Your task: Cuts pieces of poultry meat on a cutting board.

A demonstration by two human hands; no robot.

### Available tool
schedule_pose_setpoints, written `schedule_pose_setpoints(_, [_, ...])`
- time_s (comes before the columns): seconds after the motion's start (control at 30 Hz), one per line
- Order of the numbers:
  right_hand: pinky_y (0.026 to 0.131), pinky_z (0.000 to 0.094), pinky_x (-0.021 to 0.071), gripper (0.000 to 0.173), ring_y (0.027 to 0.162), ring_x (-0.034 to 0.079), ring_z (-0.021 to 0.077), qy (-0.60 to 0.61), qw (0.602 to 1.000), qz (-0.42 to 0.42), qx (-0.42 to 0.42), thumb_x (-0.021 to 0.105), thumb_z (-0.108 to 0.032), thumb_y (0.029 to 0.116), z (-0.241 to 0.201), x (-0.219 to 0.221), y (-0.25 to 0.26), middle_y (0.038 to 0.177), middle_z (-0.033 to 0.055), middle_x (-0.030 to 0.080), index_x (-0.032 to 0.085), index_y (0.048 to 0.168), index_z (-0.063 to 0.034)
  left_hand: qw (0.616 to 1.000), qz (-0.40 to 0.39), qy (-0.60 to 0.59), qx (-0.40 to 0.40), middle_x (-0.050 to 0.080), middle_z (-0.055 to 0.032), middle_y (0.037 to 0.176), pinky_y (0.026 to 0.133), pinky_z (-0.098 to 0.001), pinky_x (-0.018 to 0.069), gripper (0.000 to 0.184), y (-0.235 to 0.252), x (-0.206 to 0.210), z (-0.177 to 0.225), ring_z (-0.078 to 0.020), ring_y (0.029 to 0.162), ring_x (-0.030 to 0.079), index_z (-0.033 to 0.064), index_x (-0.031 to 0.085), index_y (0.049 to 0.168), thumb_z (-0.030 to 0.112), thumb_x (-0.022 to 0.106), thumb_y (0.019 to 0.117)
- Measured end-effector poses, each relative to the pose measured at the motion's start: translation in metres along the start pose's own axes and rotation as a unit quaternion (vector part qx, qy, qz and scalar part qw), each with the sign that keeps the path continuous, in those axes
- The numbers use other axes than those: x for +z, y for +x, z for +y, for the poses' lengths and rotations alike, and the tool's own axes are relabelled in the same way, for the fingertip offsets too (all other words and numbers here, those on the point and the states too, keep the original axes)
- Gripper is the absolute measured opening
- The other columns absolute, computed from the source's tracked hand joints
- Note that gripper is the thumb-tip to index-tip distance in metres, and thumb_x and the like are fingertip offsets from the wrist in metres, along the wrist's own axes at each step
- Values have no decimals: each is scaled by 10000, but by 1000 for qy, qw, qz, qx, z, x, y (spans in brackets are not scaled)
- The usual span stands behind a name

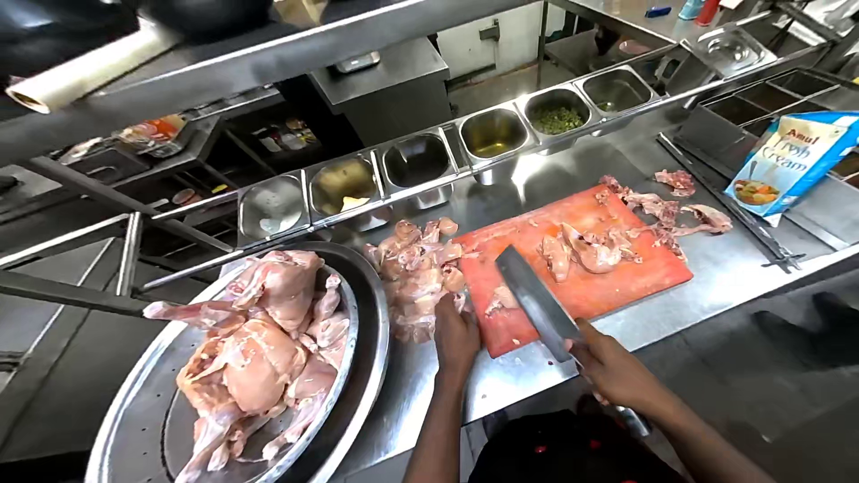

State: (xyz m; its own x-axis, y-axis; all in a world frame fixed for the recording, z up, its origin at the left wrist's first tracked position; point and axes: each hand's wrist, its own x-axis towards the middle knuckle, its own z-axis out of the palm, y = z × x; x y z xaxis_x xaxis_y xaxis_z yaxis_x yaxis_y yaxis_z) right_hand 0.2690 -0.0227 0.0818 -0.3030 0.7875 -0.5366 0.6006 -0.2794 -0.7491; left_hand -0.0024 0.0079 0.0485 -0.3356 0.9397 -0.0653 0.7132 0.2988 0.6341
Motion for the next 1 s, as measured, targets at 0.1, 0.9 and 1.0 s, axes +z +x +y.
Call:
schedule_pose_setpoints(0.1, [464,382,560,394,490,595,195,107,992,69,-2,427,-384,1101,27,-9,-13,696,62,565,438,1411,-141,998,-21,14,52,534,-274,1410,1044,-583,496,600,17,31,21,-430,1275,563,30,494,1452,339,657,964])
schedule_pose_setpoints(0.9, [427,396,532,364,455,577,198,202,942,264,-34,525,-385,1000,115,-30,-69,644,44,573,534,1266,-136,941,-139,190,243,374,-130,1618,1031,-605,442,537,75,155,126,-400,1374,455,290,625,1380,514,613,891])
schedule_pose_setpoints(1.0, [447,417,545,383,481,598,212,188,943,273,-26,538,-382,995,130,-31,-74,675,57,597,533,1282,-128,942,-143,202,225,522,-137,1473,951,-552,541,414,83,144,124,-359,1221,595,201,698,1275,375,626,907])
